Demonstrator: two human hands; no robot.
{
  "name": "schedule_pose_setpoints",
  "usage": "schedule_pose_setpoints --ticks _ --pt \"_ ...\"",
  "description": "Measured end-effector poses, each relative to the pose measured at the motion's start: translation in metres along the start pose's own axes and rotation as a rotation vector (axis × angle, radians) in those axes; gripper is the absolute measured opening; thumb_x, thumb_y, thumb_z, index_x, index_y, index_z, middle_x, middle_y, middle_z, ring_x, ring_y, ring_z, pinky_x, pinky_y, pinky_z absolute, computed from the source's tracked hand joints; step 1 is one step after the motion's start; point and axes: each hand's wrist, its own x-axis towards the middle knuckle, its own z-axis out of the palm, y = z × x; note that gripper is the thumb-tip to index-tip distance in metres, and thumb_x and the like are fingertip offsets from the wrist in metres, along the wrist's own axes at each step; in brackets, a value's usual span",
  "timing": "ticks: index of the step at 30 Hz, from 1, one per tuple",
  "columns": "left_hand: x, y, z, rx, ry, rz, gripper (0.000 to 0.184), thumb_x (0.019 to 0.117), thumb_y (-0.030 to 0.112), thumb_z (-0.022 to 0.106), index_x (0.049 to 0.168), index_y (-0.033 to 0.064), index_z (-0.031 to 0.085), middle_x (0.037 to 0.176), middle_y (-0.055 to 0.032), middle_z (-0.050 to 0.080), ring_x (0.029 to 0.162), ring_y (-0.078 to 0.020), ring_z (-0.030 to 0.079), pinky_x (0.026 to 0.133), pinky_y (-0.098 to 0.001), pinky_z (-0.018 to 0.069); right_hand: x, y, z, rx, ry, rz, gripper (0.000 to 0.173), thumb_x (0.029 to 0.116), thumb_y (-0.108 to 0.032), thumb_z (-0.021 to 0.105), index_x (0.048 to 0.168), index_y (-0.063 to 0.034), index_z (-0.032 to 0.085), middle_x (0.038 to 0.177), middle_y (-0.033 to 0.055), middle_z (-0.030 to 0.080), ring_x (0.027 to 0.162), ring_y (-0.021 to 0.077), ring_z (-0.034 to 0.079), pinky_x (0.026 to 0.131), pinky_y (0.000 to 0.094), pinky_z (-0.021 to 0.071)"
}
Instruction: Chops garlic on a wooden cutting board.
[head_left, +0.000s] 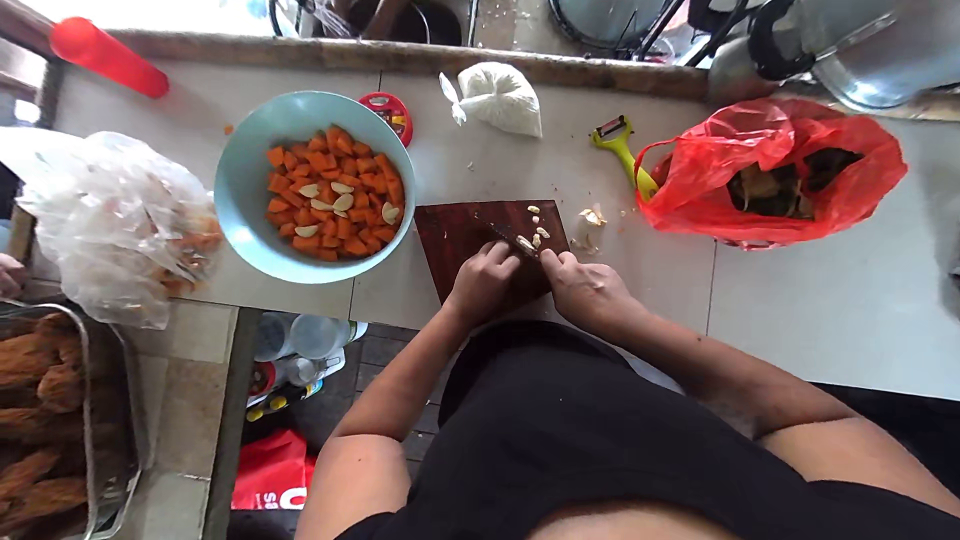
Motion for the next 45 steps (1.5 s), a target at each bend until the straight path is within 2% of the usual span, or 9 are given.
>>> schedule_pose_setpoints --ticks 5,10,15,19,29,35,39,41,45 --pt "0.002 -0.001 0.001 0.024 0.016 0.006 0.015 0.0899 -0.006 0.063 0.096 -0.0002 0.076 0.101 -0.0191 0.073 0.098 -0.0347 0.074 0.082 -0.0423 0.0613 -0.007 0.009 -0.005 0.029 0.077 -0.059 0.028 0.1078 -0.01 0.043 0.133 -0.0018 0.053 0.11 0.022 0.065 0.09 0.0393 0.071 0.075 0.0522 0.0568" --pt "0.0 0.001 0.001 0.038 0.029 0.019 0.011 0.0855 -0.009 0.063 0.085 -0.0026 0.072 0.091 -0.0198 0.071 0.092 -0.0358 0.073 0.074 -0.0421 0.0613 0.0 -0.002 -0.001 0.02 -0.007 -0.009 0.032 0.1069 -0.008 0.044 0.139 -0.0046 0.049 0.117 0.0225 0.063 0.094 0.0397 0.071 0.078 0.0526 0.0569" --pt "0.002 -0.001 -0.002 0.041 0.01 0.024 0.012 0.0882 -0.005 0.065 0.093 -0.0009 0.075 0.098 -0.0194 0.073 0.095 -0.0353 0.073 0.08 -0.0432 0.0613 -0.009 -0.002 -0.007 0.021 0.043 -0.035 0.03 0.1072 -0.009 0.044 0.136 -0.0038 0.052 0.112 0.0215 0.064 0.091 0.0384 0.071 0.076 0.0516 0.0568" --pt "-0.001 -0.002 0.002 0.048 0.045 0.022 0.008 0.0846 -0.005 0.066 0.085 -0.0011 0.073 0.092 -0.0189 0.072 0.092 -0.0358 0.073 0.076 -0.045 0.061 0.001 -0.004 -0.003 0.037 0.005 -0.007 0.03 0.1062 -0.009 0.047 0.136 -0.0044 0.05 0.115 0.0224 0.063 0.095 0.0398 0.071 0.078 0.0529 0.0569" --pt "-0.005 -0.007 0.006 0.101 0.094 0.064 0.013 0.0866 -0.006 0.062 0.088 -0.0009 0.074 0.092 -0.0185 0.073 0.092 -0.034 0.074 0.079 -0.0414 0.0609 0.002 -0.004 -0.002 0.047 -0.012 -0.029 0.031 0.106 -0.009 0.047 0.136 -0.0042 0.05 0.113 0.0216 0.064 0.098 0.0393 0.071 0.08 0.0536 0.0566" --pt "0.019 -0.013 -0.016 -0.096 -0.078 -0.029 0.013 0.0942 0.006 0.068 0.101 -0.0049 0.071 0.099 -0.0222 0.071 0.096 -0.0391 0.071 0.084 -0.05 0.0589 -0.008 0.033 -0.005 0.298 0.237 -0.153 0.027 0.1104 -0.02 0.046 0.129 -0.0012 0.053 0.095 0.0214 0.068 0.092 0.0417 0.07 0.078 0.0612 0.0546" --pt "0.054 -0.017 -0.033 -0.2 -0.453 -0.056 0.037 0.0947 0.003 0.068 0.131 0.0049 0.068 0.136 -0.0209 0.06 0.122 -0.0411 0.059 0.104 -0.0525 0.0494 -0.02 0.04 -0.01 0.358 0.37 -0.128 0.031 0.111 -0.018 0.043 0.133 0.0029 0.051 0.096 0.0233 0.068 0.093 0.0426 0.07 0.079 0.0608 0.0544" --pt "0.062 -0.017 -0.035 -0.216 -0.543 -0.05 0.028 0.0989 0.002 0.061 0.124 0.0061 0.073 0.129 -0.0185 0.066 0.119 -0.0382 0.061 0.103 -0.0511 0.0489 -0.023 0.037 -0.007 0.377 0.361 -0.116 0.034 0.1111 -0.017 0.043 0.137 0.0037 0.05 0.1 0.0245 0.068 0.097 0.043 0.07 0.083 0.0608 0.0544" --pt "0.048 0.002 -0.032 -0.146 -0.437 -0.163 0.017 0.1001 0.005 0.06 0.1 -0.0001 0.076 0.102 -0.0194 0.067 0.098 -0.0358 0.067 0.089 -0.0523 0.055 -0.017 0.032 0.007 0.361 0.34 -0.112 0.028 0.1101 -0.018 0.046 0.129 0.0007 0.053 0.096 0.0216 0.068 0.093 0.0409 0.07 0.079 0.0593 0.0553"
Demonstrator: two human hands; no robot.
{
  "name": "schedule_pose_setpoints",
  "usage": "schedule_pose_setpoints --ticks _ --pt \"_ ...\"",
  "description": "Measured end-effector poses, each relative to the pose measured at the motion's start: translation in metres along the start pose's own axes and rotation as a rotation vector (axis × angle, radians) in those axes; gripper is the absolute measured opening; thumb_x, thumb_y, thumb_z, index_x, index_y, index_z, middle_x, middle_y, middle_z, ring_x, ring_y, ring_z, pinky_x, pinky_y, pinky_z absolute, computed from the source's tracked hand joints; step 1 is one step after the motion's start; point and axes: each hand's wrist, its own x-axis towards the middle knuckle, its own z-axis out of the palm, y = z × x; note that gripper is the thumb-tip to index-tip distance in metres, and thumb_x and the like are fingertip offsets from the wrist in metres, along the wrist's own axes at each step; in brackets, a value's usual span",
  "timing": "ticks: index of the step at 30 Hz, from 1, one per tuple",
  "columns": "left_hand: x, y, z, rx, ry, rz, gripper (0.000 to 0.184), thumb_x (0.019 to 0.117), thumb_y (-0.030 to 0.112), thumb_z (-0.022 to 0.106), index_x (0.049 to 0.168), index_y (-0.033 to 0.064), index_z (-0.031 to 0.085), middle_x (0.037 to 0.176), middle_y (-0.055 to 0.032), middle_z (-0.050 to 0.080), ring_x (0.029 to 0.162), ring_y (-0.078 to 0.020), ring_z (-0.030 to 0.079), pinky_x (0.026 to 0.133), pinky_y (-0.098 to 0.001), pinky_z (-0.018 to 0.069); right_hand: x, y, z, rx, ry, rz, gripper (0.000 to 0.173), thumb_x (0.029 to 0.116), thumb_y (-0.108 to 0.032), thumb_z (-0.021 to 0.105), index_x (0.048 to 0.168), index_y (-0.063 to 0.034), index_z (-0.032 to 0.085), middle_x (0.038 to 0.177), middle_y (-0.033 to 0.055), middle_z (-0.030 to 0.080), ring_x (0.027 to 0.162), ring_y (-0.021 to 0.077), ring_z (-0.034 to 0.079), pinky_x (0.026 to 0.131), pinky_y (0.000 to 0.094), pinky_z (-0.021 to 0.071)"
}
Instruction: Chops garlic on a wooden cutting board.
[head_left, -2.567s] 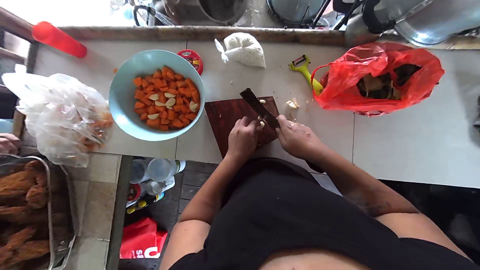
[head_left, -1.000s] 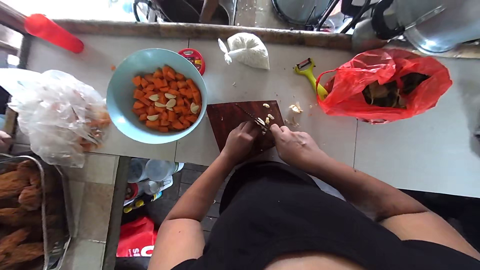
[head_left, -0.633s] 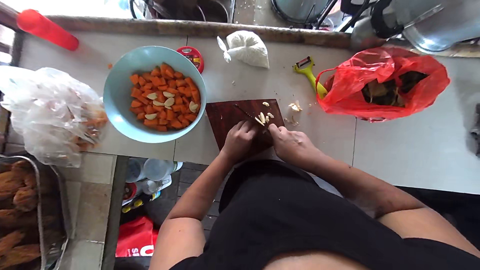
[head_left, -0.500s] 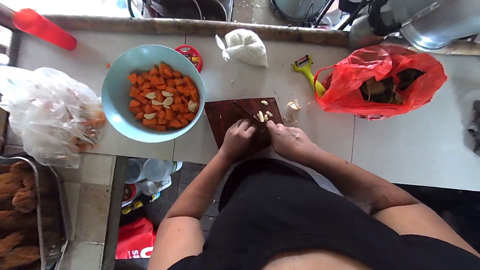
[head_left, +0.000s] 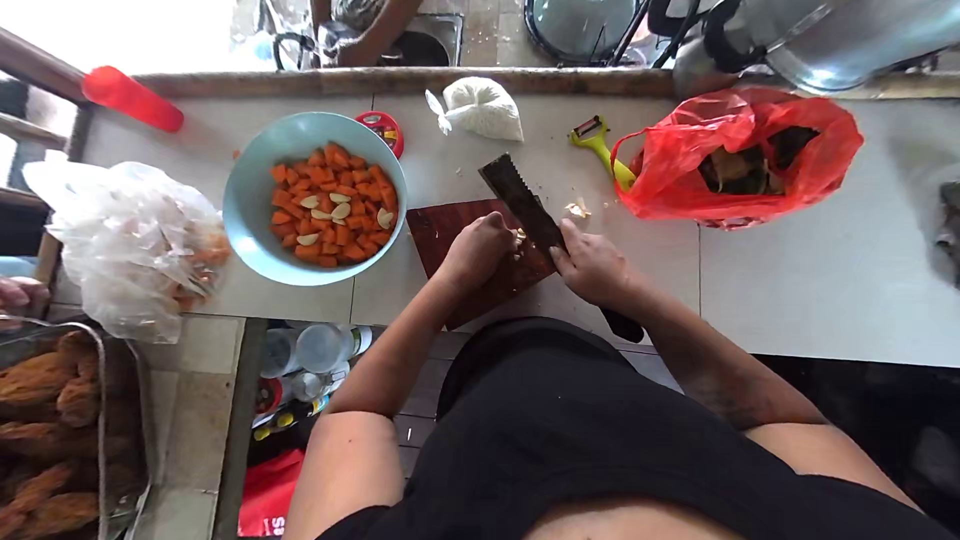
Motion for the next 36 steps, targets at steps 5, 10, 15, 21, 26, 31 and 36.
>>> schedule_pose_setpoints --ticks 5,10,15,21,26,31,36 --pt "-0.011 0.026 0.027 0.053 0.179 -0.261 0.02 0.1015 0.012 0.061 0.103 -0.0031 0.074 0.11 -0.024 0.067 0.104 -0.0409 0.067 0.089 -0.0543 0.0557 0.001 -0.016 0.005 -0.104 -0.093 0.11 0.031 0.1114 -0.019 0.042 0.135 -0.0009 0.05 0.109 0.0236 0.068 0.103 0.0426 0.07 0.085 0.0596 0.0548" --pt "-0.007 0.024 0.038 0.009 0.289 -0.282 0.022 0.1009 0.016 0.063 0.1 -0.0047 0.073 0.106 -0.0249 0.067 0.103 -0.042 0.067 0.087 -0.0539 0.0559 0.001 -0.03 0.005 -0.187 -0.094 0.146 0.03 0.1109 -0.017 0.041 0.135 -0.0003 0.05 0.114 0.0238 0.067 0.1 0.0432 0.071 0.082 0.0582 0.0561" --pt "-0.013 0.02 0.04 0.037 0.357 -0.214 0.019 0.0992 0.006 0.061 0.109 -0.0022 0.076 0.107 -0.025 0.069 0.1 -0.0409 0.069 0.087 -0.0504 0.0578 0.013 -0.035 0.006 -0.235 -0.189 0.248 0.032 0.1105 -0.015 0.04 0.14 -0.0029 0.047 0.12 0.0223 0.065 0.106 0.041 0.07 0.087 0.0566 0.0555" --pt "-0.015 0.02 0.045 -0.057 0.404 -0.194 0.023 0.0967 -0.001 0.061 0.116 -0.0048 0.072 0.111 -0.0249 0.069 0.1 -0.0388 0.07 0.088 -0.05 0.0584 0.017 -0.032 0.005 -0.212 -0.201 0.232 0.031 0.1111 -0.016 0.039 0.138 -0.0028 0.047 0.12 0.0225 0.066 0.108 0.0413 0.069 0.088 0.0565 0.0548" --pt "-0.009 0.027 0.038 -0.079 0.372 -0.271 0.019 0.097 0.002 0.063 0.11 -0.0036 0.075 0.112 -0.0243 0.069 0.105 -0.0392 0.069 0.092 -0.0502 0.0566 0.015 -0.027 0.004 -0.18 -0.166 0.202 0.03 0.1113 -0.018 0.04 0.135 -0.0023 0.049 0.113 0.0228 0.068 0.107 0.0416 0.069 0.087 0.0576 0.0545" --pt "-0.007 0.03 0.034 -0.069 0.302 -0.328 0.016 0.0986 0.005 0.062 0.101 -0.004 0.074 0.111 -0.0242 0.068 0.104 -0.0401 0.068 0.09 -0.0529 0.0561 0.004 -0.035 0.001 -0.214 -0.127 0.19 0.029 0.1108 -0.016 0.042 0.134 -0.0008 0.05 0.115 0.0233 0.066 0.1 0.042 0.071 0.082 0.0566 0.0558" --pt "-0.007 0.038 0.036 0.026 0.297 -0.342 0.012 0.0902 -0.008 0.059 0.089 -0.0094 0.071 0.106 -0.0303 0.066 0.102 -0.0454 0.067 0.084 -0.0548 0.0571 0.018 -0.045 0.013 -0.278 -0.265 0.272 0.036 0.1054 -0.007 0.049 0.141 -0.0025 0.045 0.124 0.0242 0.062 0.103 0.0416 0.07 0.084 0.0551 0.0565"
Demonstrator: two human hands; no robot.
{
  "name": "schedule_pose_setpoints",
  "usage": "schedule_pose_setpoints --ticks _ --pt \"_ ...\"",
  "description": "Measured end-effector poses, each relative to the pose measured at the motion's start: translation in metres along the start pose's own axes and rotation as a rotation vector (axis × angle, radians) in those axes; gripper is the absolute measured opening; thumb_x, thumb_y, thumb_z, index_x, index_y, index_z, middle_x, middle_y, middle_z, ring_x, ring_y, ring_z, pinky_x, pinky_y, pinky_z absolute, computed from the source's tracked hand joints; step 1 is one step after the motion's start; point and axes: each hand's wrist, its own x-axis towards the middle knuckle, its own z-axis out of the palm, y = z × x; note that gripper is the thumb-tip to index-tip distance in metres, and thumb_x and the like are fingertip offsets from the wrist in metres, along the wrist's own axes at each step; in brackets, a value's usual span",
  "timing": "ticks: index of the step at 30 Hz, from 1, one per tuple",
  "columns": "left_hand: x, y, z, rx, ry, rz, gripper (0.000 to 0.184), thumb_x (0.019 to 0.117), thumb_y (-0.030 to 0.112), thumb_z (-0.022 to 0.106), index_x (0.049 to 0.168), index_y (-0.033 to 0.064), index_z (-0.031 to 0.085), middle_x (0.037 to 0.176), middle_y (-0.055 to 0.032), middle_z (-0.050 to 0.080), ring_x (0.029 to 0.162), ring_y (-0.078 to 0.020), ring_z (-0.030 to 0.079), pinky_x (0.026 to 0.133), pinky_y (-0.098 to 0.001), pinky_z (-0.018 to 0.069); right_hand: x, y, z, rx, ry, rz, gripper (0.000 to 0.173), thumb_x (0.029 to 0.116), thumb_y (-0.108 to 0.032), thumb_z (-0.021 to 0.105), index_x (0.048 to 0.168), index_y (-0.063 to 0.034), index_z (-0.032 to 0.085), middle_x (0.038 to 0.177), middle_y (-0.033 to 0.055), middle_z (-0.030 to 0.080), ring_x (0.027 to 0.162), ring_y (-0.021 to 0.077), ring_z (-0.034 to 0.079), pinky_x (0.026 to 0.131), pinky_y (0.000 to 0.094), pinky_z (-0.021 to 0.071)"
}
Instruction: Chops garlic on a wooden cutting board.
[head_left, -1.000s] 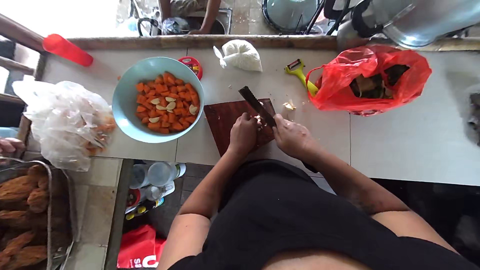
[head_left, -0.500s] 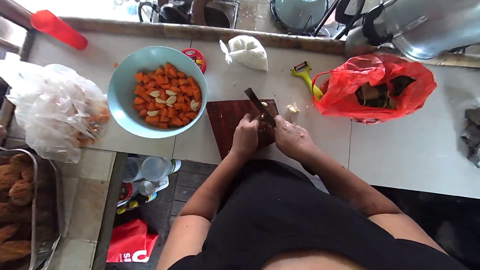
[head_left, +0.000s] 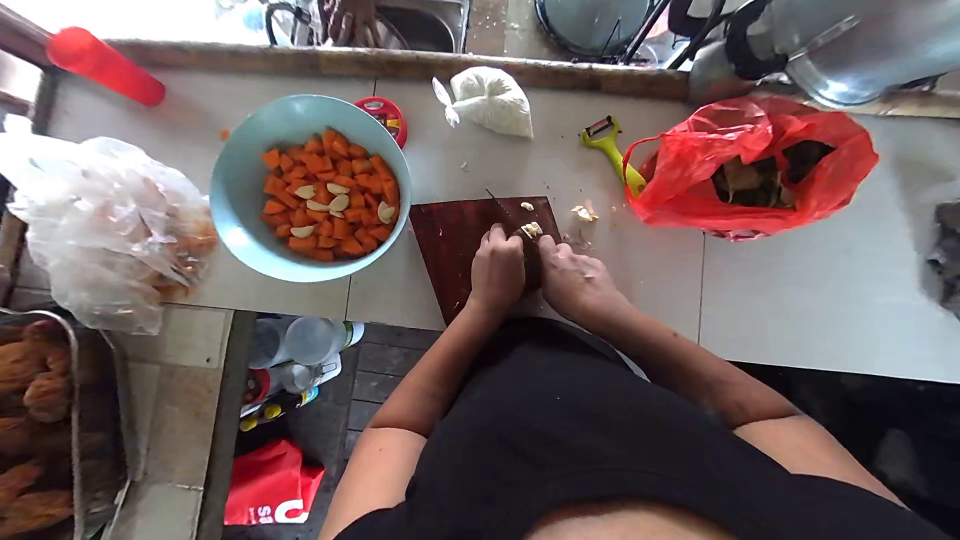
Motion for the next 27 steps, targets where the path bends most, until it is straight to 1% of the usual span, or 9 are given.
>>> schedule_pose_setpoints --ticks 2,6,10,13,16,19,21,23,27 --pt "0.0 0.003 0.001 0.027 -0.019 -0.021 0.013 0.0916 -0.007 0.058 0.092 -0.0095 0.071 0.107 -0.0299 0.065 0.103 -0.045 0.067 0.083 -0.0541 0.0573 0.002 0.0 0.0 -0.001 0.022 -0.014 0.038 0.1048 -0.007 0.051 0.142 -0.0029 0.045 0.122 0.024 0.062 0.103 0.0419 0.07 0.084 0.0558 0.0567" --pt "-0.001 0.002 0.003 0.036 -0.01 -0.019 0.017 0.0926 -0.004 0.06 0.103 -0.0073 0.073 0.112 -0.0285 0.066 0.106 -0.0436 0.067 0.086 -0.0522 0.0572 -0.01 0.0 -0.009 0.011 0.024 -0.015 0.036 0.1063 -0.01 0.048 0.142 -0.0025 0.045 0.121 0.0227 0.063 0.103 0.0407 0.07 0.084 0.0547 0.0564" --pt "-0.001 0.005 -0.002 0.012 -0.023 -0.045 0.015 0.0922 -0.009 0.055 0.095 -0.012 0.07 0.109 -0.0319 0.066 0.106 -0.0464 0.067 0.087 -0.0543 0.0563 -0.002 -0.005 -0.002 0.012 -0.003 -0.015 0.037 0.1057 -0.009 0.05 0.142 -0.0029 0.044 0.122 0.0236 0.063 0.104 0.0415 0.07 0.085 0.0553 0.0565" --pt "0.0 0.006 -0.002 0.035 -0.044 -0.055 0.016 0.0923 -0.009 0.056 0.099 -0.0113 0.07 0.11 -0.0309 0.066 0.106 -0.0453 0.067 0.088 -0.0532 0.0563 -0.002 -0.003 -0.004 0.012 0.033 -0.026 0.036 0.1051 -0.009 0.051 0.14 -0.0027 0.046 0.118 0.0232 0.065 0.104 0.042 0.07 0.084 0.0557 0.0563" --pt "0.0 0.004 -0.002 0.041 -0.041 -0.038 0.017 0.0921 -0.007 0.059 0.104 -0.0107 0.071 0.112 -0.0299 0.066 0.106 -0.0445 0.067 0.088 -0.0532 0.0566 -0.007 -0.004 -0.008 0.005 0.003 -0.018 0.034 0.1055 -0.009 0.049 0.139 -0.0028 0.046 0.12 0.0229 0.064 0.103 0.041 0.07 0.084 0.0545 0.0562" --pt "-0.001 0.003 -0.002 0.035 -0.025 -0.02 0.014 0.0928 -0.009 0.056 0.095 -0.0115 0.069 0.106 -0.0296 0.066 0.102 -0.0448 0.068 0.084 -0.0535 0.0576 0.004 -0.004 0.0 0.017 0.024 -0.032 0.038 0.1046 -0.009 0.053 0.141 -0.0029 0.046 0.12 0.0236 0.064 0.104 0.042 0.07 0.084 0.0558 0.0566" --pt "0.0 0.001 -0.002 0.02 -0.026 -0.018 0.014 0.0923 -0.009 0.057 0.095 -0.012 0.069 0.106 -0.0298 0.067 0.103 -0.0446 0.068 0.086 -0.0534 0.0568 0.004 -0.002 0.0 0.015 0.051 -0.042 0.034 0.1051 -0.009 0.052 0.139 -0.0033 0.047 0.117 0.0225 0.066 0.103 0.0413 0.07 0.083 0.0557 0.0566" --pt "0.001 -0.001 -0.004 0.004 -0.038 -0.021 0.013 0.0928 -0.004 0.062 0.099 -0.0108 0.071 0.109 -0.0287 0.067 0.106 -0.0439 0.067 0.09 -0.0534 0.0559 -0.004 -0.004 -0.008 0.02 0.025 -0.028 0.036 0.1054 -0.009 0.05 0.141 -0.003 0.046 0.119 0.0226 0.065 0.104 0.0412 0.07 0.085 0.0558 0.0558" --pt "-0.001 0.0 -0.004 -0.008 -0.034 -0.014 0.013 0.0921 -0.009 0.057 0.093 -0.0116 0.069 0.104 -0.0292 0.067 0.102 -0.0446 0.068 0.085 -0.0544 0.0568 0.002 -0.007 0.001 0.011 0.018 -0.03 0.036 0.1052 -0.009 0.051 0.141 -0.0032 0.047 0.12 0.0241 0.064 0.103 0.043 0.07 0.083 0.057 0.0563"
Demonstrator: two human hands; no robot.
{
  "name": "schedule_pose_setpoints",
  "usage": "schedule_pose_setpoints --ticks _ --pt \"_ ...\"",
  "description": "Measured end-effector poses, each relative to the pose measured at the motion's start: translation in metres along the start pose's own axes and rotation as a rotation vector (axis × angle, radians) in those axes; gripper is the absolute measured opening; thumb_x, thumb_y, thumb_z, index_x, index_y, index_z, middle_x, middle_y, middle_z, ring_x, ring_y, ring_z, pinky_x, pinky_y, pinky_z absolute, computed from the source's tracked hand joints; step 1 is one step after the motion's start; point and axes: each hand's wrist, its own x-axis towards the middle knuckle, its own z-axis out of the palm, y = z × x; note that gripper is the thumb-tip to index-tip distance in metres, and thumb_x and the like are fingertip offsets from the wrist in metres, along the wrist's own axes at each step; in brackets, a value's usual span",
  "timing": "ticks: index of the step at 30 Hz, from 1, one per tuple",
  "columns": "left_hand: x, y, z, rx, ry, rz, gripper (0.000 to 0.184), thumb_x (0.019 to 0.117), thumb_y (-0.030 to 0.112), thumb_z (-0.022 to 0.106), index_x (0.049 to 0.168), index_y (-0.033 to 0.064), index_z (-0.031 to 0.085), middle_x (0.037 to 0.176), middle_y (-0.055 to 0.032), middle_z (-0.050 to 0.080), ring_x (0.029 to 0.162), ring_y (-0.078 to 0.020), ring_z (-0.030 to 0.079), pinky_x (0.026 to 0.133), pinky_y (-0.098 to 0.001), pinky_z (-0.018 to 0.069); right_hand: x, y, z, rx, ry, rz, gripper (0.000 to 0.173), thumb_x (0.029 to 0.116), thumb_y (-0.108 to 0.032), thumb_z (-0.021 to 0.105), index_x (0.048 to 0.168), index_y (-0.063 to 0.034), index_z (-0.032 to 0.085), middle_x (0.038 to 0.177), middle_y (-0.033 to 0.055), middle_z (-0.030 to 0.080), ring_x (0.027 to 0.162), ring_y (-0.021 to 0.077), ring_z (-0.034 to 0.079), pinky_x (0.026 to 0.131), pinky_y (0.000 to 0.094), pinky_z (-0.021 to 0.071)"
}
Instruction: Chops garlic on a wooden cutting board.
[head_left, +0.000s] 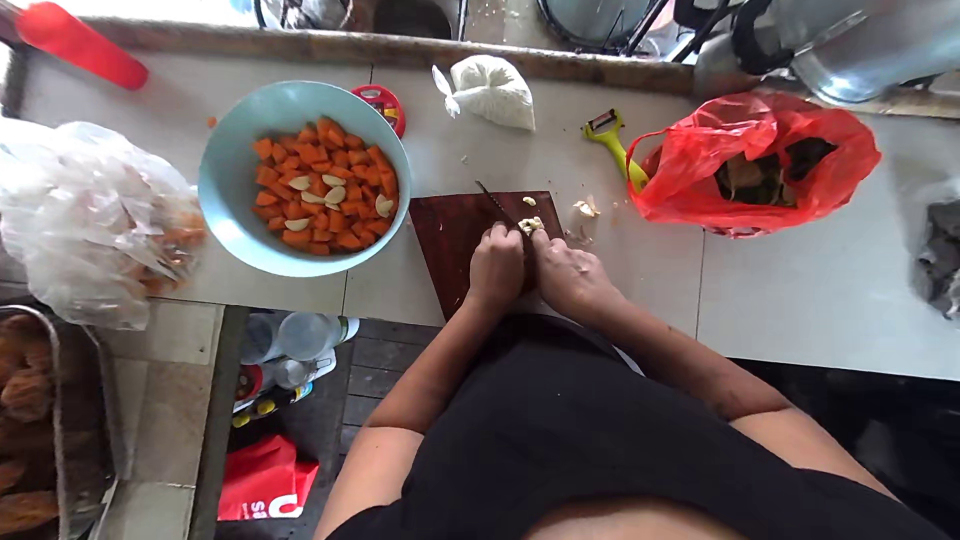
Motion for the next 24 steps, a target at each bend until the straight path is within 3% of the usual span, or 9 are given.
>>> schedule_pose_setpoints --ticks 4,6,9,11,15,20,24 --pt "-0.001 -0.003 0.002 0.001 0.021 0.014 0.015 0.0915 -0.008 0.059 0.099 -0.0109 0.071 0.109 -0.0299 0.068 0.106 -0.0454 0.067 0.089 -0.0545 0.0563 -0.005 0.001 -0.006 -0.006 0.023 -0.013 0.034 0.1055 -0.009 0.049 0.139 -0.0031 0.047 0.116 0.0227 0.065 0.102 0.0413 0.07 0.083 0.0556 0.0562" --pt "-0.001 -0.006 0.006 0.004 0.08 0.04 0.016 0.0908 -0.006 0.062 0.101 -0.01 0.073 0.106 -0.0284 0.069 0.104 -0.0446 0.068 0.088 -0.0538 0.0567 -0.01 0.001 -0.009 -0.004 0.001 -0.016 0.032 0.1062 -0.009 0.048 0.137 -0.0027 0.047 0.118 0.0224 0.064 0.101 0.0407 0.07 0.083 0.0547 0.0561" --pt "-0.003 -0.008 0.01 0.018 0.158 0.071 0.012 0.0879 -0.011 0.058 0.087 -0.0101 0.07 0.097 -0.0277 0.07 0.097 -0.0442 0.07 0.08 -0.0533 0.0582 -0.001 -0.001 -0.001 -0.007 -0.024 -0.004 0.035 0.1047 -0.008 0.051 0.139 -0.0032 0.047 0.12 0.0229 0.064 0.103 0.0414 0.07 0.084 0.0561 0.0563" --pt "-0.002 -0.009 0.011 0.03 0.174 0.081 0.012 0.0875 -0.011 0.058 0.084 -0.0097 0.069 0.095 -0.0269 0.07 0.095 -0.0434 0.071 0.078 -0.0525 0.0584 0.002 0.0 -0.002 -0.012 -0.01 -0.008 0.032 0.1058 -0.01 0.049 0.137 -0.0038 0.048 0.116 0.0223 0.066 0.104 0.0412 0.07 0.084 0.0566 0.0561" --pt "-0.004 -0.011 0.009 0.031 0.106 0.062 0.013 0.0903 -0.006 0.062 0.097 -0.0086 0.073 0.104 -0.0258 0.07 0.101 -0.0422 0.07 0.085 -0.0528 0.0579 -0.008 0.003 -0.01 -0.008 -0.013 -0.023 0.027 0.1074 -0.011 0.046 0.133 -0.0039 0.049 0.113 0.0206 0.067 0.103 0.0397 0.07 0.084 0.0552 0.0556" --pt "-0.007 -0.008 0.009 0.039 0.142 0.073 0.011 0.087 -0.013 0.058 0.086 -0.0109 0.068 0.096 -0.0277 0.069 0.096 -0.0436 0.071 0.078 -0.0523 0.0586 0.001 0.002 -0.001 0.0 -0.027 -0.027 0.031 0.1073 -0.012 0.047 0.138 -0.0043 0.047 0.114 0.0218 0.067 0.105 0.0412 0.07 0.085 0.057 0.0555" --pt "-0.008 -0.01 0.009 0.072 0.114 0.077 0.013 0.0889 -0.008 0.061 0.097 -0.0104 0.071 0.101 -0.0268 0.069 0.098 -0.0429 0.07 0.08 -0.0525 0.0588 -0.006 0.006 -0.006 0.002 -0.005 -0.047 0.028 0.1081 -0.014 0.047 0.135 -0.004 0.048 0.111 0.0207 0.068 0.105 0.0404 0.07 0.085 0.0564 0.0553"
